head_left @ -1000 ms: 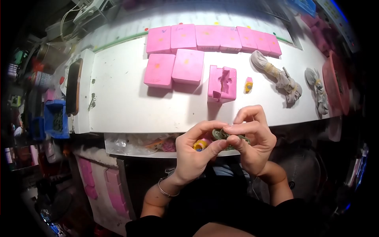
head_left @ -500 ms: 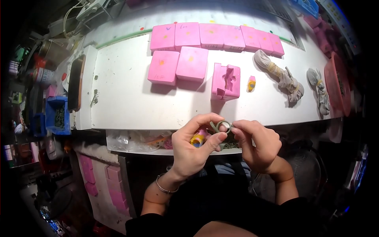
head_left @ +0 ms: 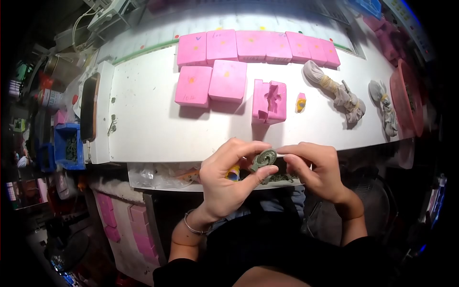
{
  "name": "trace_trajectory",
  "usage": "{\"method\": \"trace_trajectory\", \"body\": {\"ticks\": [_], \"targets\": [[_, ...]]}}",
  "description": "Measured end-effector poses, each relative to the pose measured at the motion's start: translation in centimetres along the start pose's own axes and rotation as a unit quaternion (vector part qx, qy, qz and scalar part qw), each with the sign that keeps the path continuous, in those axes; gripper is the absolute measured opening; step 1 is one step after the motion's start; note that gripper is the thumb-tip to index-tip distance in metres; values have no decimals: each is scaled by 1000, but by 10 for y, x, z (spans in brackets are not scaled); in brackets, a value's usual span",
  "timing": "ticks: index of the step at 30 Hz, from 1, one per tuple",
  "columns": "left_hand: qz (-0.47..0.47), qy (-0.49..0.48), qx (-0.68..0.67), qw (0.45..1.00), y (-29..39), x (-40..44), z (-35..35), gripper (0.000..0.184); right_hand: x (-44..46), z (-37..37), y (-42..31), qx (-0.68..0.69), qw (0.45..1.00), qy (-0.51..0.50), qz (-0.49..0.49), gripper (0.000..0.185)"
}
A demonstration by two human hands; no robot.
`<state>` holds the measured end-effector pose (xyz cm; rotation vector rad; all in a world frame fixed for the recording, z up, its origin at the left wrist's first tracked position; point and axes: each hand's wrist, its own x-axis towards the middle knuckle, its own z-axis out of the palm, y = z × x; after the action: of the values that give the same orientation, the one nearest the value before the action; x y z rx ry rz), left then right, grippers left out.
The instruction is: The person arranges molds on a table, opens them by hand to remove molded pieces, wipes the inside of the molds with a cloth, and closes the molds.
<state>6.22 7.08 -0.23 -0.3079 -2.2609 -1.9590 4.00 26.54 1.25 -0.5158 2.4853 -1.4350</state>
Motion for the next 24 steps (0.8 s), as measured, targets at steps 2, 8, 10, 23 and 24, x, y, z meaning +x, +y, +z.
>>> {"method": "trace_trajectory", "body": {"ticks": [2, 8, 10, 23, 24], "targets": [[3, 0, 2, 1000, 5, 2, 2, 32, 0, -5, -10, 105, 994, 9, 6, 13], [-6, -2, 19, 1000, 12, 4, 7, 34, 16, -16, -30, 198, 978, -62, 23, 11], [-4, 20, -30, 999, 6, 20, 1, 37, 48, -36, -45, 91, 993, -76, -28, 12], [11, 174, 76, 982, -46, 26, -21, 12, 427, -129, -93, 144, 952, 254, -92, 20], [14, 181, 80, 980, -46, 27, -22, 11, 427, -126, -101, 158, 947, 269, -78, 25]]}}
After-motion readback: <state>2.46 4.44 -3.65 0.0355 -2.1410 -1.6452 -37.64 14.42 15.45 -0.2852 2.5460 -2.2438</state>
